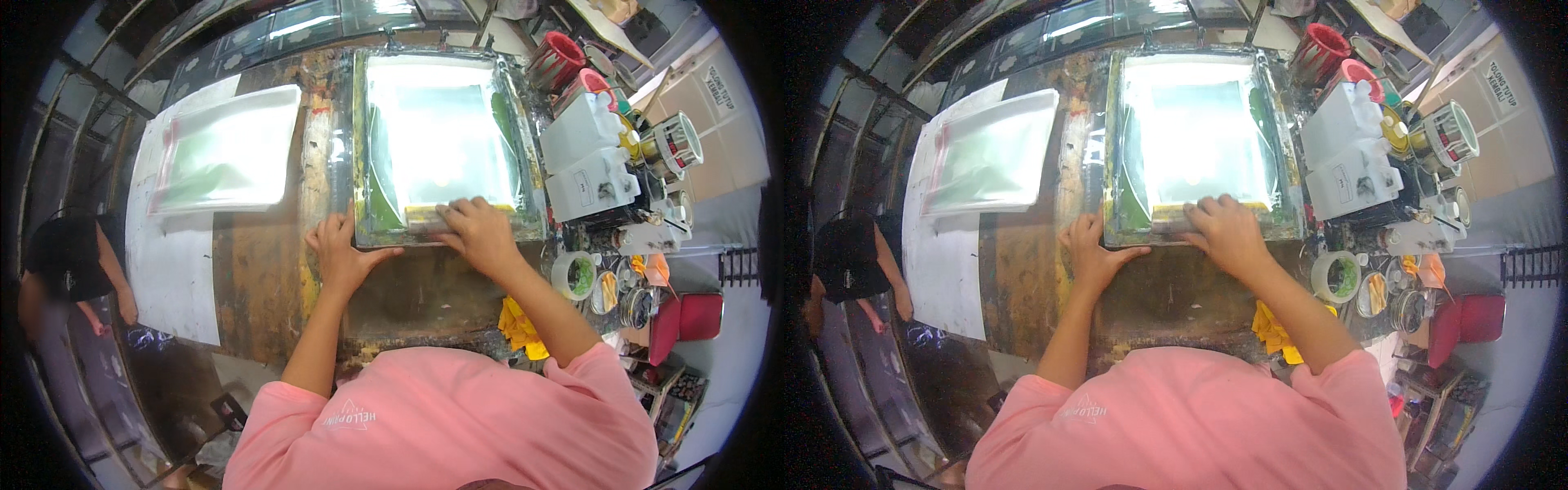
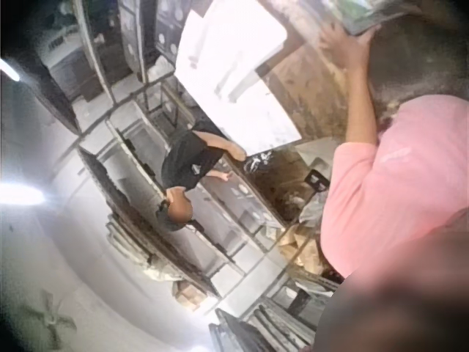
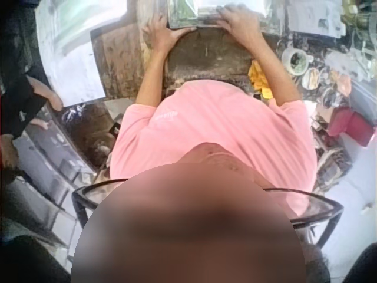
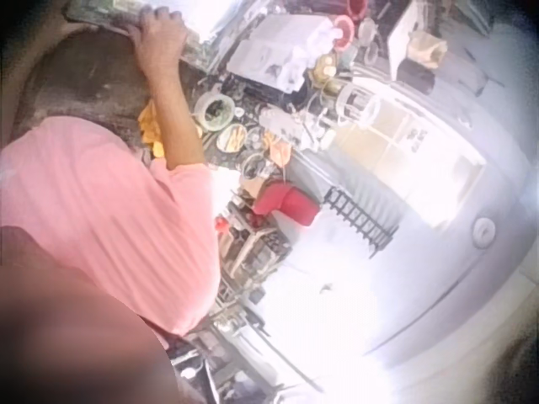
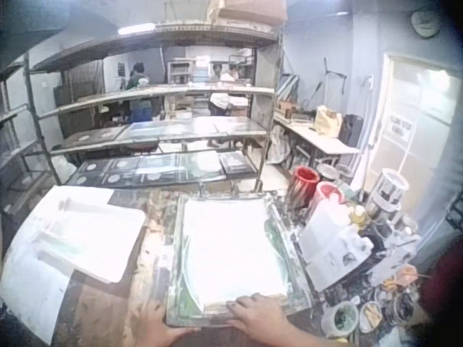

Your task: The person repeatedly applies green ink to a screen-printing frame using a squeegee, then lifts the frame to reveal a flower-shaped print on a white sheet below. The process is repeated multiple times in a continuous loop.

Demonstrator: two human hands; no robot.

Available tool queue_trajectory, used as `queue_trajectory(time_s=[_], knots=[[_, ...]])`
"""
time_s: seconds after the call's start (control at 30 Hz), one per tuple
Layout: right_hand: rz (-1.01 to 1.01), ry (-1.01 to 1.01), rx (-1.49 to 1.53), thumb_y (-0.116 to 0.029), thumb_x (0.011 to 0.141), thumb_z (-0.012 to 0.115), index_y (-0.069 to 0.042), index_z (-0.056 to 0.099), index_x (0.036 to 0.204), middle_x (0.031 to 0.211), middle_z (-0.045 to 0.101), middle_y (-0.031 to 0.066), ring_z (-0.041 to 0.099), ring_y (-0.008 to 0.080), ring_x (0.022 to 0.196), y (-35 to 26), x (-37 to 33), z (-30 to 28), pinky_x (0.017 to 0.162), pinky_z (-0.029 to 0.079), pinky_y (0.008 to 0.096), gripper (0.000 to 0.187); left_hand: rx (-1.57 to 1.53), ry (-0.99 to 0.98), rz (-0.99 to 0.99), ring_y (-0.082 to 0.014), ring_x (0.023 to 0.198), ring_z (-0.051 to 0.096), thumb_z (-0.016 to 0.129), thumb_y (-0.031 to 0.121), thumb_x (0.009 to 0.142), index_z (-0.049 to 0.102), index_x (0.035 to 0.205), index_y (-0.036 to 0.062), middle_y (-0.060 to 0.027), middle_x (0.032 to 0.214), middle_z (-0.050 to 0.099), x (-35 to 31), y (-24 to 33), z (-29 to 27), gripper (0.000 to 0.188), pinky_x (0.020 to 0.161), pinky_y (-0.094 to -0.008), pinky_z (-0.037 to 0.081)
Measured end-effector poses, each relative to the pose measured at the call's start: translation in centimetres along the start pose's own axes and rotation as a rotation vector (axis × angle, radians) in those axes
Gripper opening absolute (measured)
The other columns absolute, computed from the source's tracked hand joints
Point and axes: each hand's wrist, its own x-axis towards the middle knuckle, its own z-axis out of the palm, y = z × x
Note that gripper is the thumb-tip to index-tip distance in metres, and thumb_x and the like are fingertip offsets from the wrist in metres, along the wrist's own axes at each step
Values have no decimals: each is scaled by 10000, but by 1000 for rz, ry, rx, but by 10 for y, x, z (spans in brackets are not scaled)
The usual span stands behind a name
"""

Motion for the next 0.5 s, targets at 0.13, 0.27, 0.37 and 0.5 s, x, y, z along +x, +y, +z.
queue_trajectory(time_s=[0.13, 0.27, 0.37, 0.5], knots=[[22, -11, -97, -383, 911, 758, -113, 745, 1190, 1068, 702, 91, 665, 310, 970, 62, 76, 34, 800, 569, 440, 388, -30, 38, 41, -289, 1117, 525, 960, 660, 516, 659, 1391, 41, -87, 1074, 582, 13, -4, 7, 1113, 1040, -466, 299], [63, -7, -182, -498, 946, 697, -158, 771, 1150, 1072, 718, 65, 695, 299, 998, 124, 169, 48, 803, 592, 457, 403, -29, 57, 48, -277, 1085, 530, 958, 664, 506, 648, 1416, 42, -74, 1048, 570, 15, -6, 8, 1144, 1035, -455, 302], [41, -129, -121, -573, 965, 659, -162, 777, 1150, 1037, 724, 76, 705, 314, 990, 160, 225, 34, 790, 583, 464, 466, -11, 95, 111, -242, 959, 532, 915, 745, 514, 584, 1503, 30, -57, 1000, 571, 16, -8, 8, 1265, 953, -423, 312], [8, -7, -139, -579, 998, 593, -185, 769, 1144, 966, 720, 94, 711, 323, 962, 185, 259, 32, 791, 583, 476, 456, -100, 185, 174, -226, 865, 550, 909, 738, 550, 548, 1523, -12, -43, 893, 597, 19, -12, 9, 1280, 939, -419, 322]])
